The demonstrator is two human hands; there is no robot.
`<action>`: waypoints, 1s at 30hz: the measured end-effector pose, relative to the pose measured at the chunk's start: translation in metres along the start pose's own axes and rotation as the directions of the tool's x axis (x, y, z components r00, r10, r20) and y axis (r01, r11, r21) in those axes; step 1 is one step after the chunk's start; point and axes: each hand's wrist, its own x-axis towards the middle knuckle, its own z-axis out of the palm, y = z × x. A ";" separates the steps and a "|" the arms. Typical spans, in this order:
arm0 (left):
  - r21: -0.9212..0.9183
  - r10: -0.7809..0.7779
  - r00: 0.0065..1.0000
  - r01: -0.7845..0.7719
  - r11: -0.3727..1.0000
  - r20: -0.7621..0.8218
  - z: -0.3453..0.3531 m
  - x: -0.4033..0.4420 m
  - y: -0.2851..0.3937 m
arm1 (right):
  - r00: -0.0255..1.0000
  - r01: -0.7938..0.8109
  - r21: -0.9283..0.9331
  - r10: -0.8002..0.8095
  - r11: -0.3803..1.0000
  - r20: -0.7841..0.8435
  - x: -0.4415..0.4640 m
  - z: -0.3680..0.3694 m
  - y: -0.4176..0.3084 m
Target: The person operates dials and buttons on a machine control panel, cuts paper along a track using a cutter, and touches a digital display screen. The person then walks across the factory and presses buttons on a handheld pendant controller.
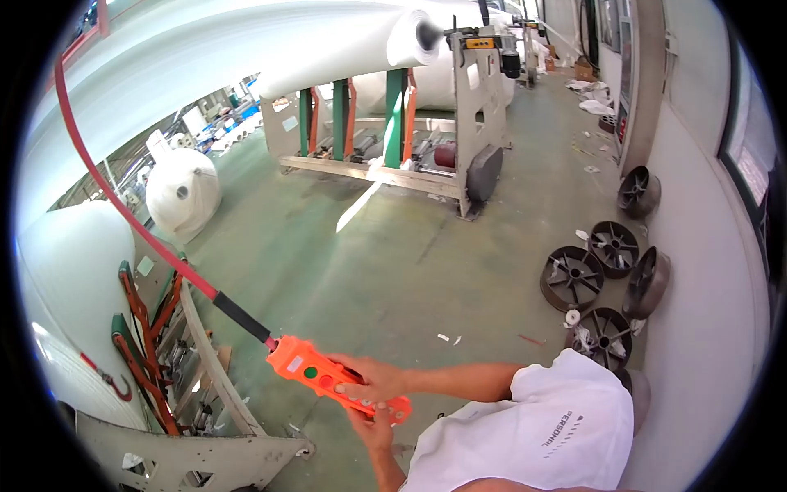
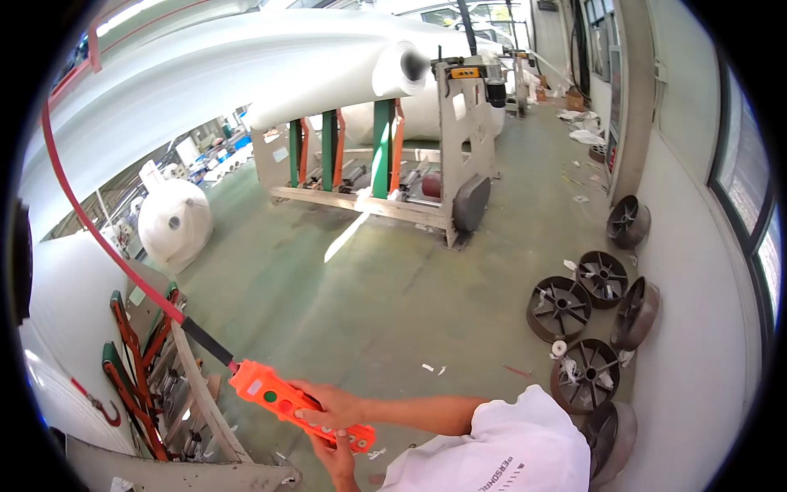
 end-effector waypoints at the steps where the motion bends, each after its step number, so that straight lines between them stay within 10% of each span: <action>1: 0.001 0.013 1.000 -0.013 1.000 0.012 0.002 0.001 0.002 | 1.000 0.018 0.000 -0.018 1.000 -0.008 0.000 0.000 0.000; 30: 0.050 -0.023 0.999 0.022 0.999 0.024 -0.005 0.001 0.003 | 1.000 0.004 0.059 -0.005 0.998 0.025 0.000 0.000 -0.002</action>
